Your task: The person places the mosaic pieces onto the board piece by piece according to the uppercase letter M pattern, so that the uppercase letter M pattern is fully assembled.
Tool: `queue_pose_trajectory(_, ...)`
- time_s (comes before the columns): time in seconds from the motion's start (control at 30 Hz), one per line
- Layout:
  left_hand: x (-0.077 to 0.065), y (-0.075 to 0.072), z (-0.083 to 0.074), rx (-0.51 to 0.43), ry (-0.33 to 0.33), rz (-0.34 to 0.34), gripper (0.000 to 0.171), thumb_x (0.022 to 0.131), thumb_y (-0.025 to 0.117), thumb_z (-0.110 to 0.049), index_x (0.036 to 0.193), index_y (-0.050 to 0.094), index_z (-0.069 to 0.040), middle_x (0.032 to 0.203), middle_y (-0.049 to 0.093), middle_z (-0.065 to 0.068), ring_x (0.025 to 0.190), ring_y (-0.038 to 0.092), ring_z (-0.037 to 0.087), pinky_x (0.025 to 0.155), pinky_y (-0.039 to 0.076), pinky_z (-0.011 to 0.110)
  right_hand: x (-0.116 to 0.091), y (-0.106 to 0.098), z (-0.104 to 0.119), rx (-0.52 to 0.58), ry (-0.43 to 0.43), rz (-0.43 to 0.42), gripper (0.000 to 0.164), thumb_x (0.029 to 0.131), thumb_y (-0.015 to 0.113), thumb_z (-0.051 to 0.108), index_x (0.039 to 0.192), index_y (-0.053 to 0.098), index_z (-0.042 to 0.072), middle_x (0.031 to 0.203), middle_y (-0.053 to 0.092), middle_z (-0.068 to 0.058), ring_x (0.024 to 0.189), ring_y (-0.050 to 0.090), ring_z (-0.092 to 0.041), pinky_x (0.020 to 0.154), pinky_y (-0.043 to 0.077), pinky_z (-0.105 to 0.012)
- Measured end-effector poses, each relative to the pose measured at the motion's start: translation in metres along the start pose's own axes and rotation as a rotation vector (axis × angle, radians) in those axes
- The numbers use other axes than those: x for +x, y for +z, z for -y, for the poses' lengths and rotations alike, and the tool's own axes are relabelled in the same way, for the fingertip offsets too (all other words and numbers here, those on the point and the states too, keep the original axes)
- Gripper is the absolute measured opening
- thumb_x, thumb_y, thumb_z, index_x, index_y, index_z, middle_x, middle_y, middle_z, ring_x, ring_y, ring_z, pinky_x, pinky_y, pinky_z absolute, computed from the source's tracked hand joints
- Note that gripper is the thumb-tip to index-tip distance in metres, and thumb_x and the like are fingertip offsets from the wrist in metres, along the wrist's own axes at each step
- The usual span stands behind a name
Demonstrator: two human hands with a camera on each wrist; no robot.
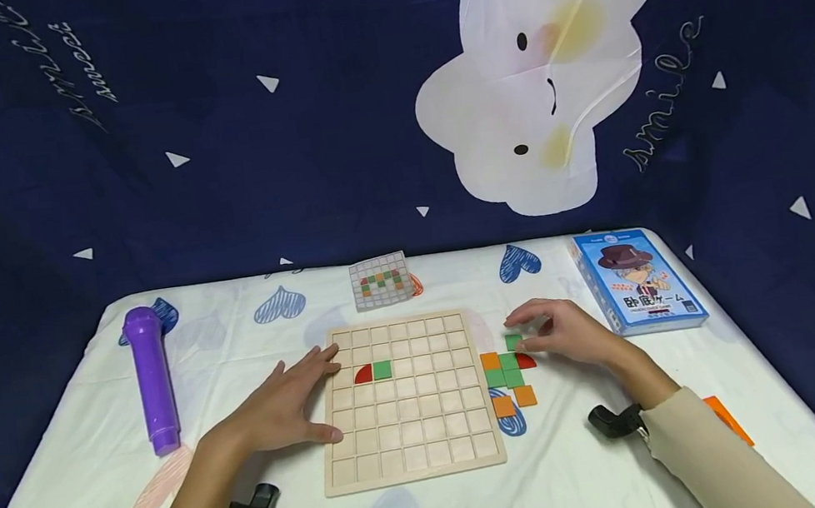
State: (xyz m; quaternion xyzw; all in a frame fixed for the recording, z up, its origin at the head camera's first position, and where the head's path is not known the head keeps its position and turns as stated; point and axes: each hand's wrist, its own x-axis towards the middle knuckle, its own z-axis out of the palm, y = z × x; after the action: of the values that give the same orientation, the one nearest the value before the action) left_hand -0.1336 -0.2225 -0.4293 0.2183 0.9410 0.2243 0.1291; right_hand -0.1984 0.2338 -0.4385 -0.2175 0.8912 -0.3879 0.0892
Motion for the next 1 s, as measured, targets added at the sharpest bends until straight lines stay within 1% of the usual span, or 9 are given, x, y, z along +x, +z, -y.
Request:
queue_pose_trajectory(0.13,0.0,0.0,0.0,0.004,-0.006,0.003,0.095,0.07,0.087,-0.055,0.146,0.051,-0.011,0.169,0.031,0.009,0.158,0.025,0.039,0.121,0.016,0.076,-0.005,0.005,-0.003,0.009,-0.015,0.017,0.033,0.083,0.084,0.018,0.115,0.076,0.017,0.121,0.075,-0.001,0.108,0.064,-0.017,0.087,0.053,-0.023)
queue_pose_trajectory(0.27,-0.001,-0.001,-0.001,0.015,-0.016,0.007,0.096,0.069,0.087,-0.056,0.146,0.051,-0.011,0.169,0.031,0.009,0.158,0.025,0.039,0.121,0.016,0.076,-0.008,0.011,-0.005,0.017,-0.054,0.02,0.034,0.082,0.086,0.022,0.114,0.077,0.02,0.117,0.076,0.004,0.108,0.064,-0.007,0.093,0.05,-0.02)
queue_pose_trajectory(0.37,-0.001,-0.002,-0.002,0.018,-0.016,0.009,0.096,0.069,0.086,-0.058,0.146,0.051,-0.011,0.169,0.031,0.01,0.158,0.026,0.039,0.121,0.017,0.076,-0.008,0.015,-0.004,0.0,-0.08,0.016,0.033,0.081,0.086,0.024,0.113,0.077,0.022,0.116,0.077,0.007,0.11,0.062,-0.003,0.096,0.049,-0.02)
queue_pose_trajectory(0.43,-0.001,-0.002,-0.002,0.015,-0.015,0.009,0.096,0.07,0.086,-0.058,0.146,0.051,-0.011,0.169,0.031,0.01,0.157,0.026,0.04,0.121,0.017,0.077,-0.007,0.017,-0.002,-0.005,-0.087,0.015,0.033,0.08,0.087,0.024,0.112,0.078,0.023,0.116,0.077,0.008,0.11,0.061,-0.003,0.096,0.048,-0.021)
queue_pose_trajectory(0.6,0.0,-0.002,-0.003,0.007,-0.009,0.007,0.095,0.07,0.087,-0.056,0.146,0.051,-0.01,0.169,0.032,0.011,0.157,0.026,0.04,0.12,0.017,0.077,-0.001,0.024,0.004,-0.007,-0.08,0.025,0.031,0.079,0.088,0.026,0.109,0.08,0.025,0.114,0.078,0.01,0.104,0.056,-0.005,0.088,0.047,-0.023)
queue_pose_trajectory(0.73,0.0,-0.001,-0.002,0.008,-0.01,0.006,0.095,0.07,0.087,-0.055,0.146,0.051,-0.011,0.169,0.031,0.01,0.158,0.026,0.039,0.121,0.016,0.077,0.003,0.028,0.009,0.002,-0.09,0.038,0.027,0.079,0.088,0.026,0.105,0.082,0.024,0.111,0.079,0.007,0.098,0.055,-0.008,0.082,0.047,-0.025)
queue_pose_trajectory(0.83,0.0,0.0,0.0,0.01,-0.011,0.007,0.095,0.07,0.087,-0.054,0.146,0.051,-0.01,0.169,0.031,0.009,0.158,0.025,0.038,0.121,0.016,0.076,0.005,0.031,0.01,-0.003,-0.102,0.046,0.023,0.079,0.087,0.024,0.102,0.082,0.023,0.109,0.08,0.005,0.097,0.055,-0.009,0.083,0.047,-0.026)
queue_pose_trajectory(1.0,0.0,0.0,0.0,0.012,-0.008,0.006,0.095,0.07,0.087,-0.054,0.146,0.051,-0.01,0.169,0.031,0.009,0.158,0.025,0.038,0.121,0.016,0.076,0.007,0.031,0.011,-0.012,-0.096,0.066,0.019,0.081,0.086,0.023,0.099,0.083,0.023,0.108,0.08,0.004,0.098,0.058,-0.007,0.085,0.048,-0.023)
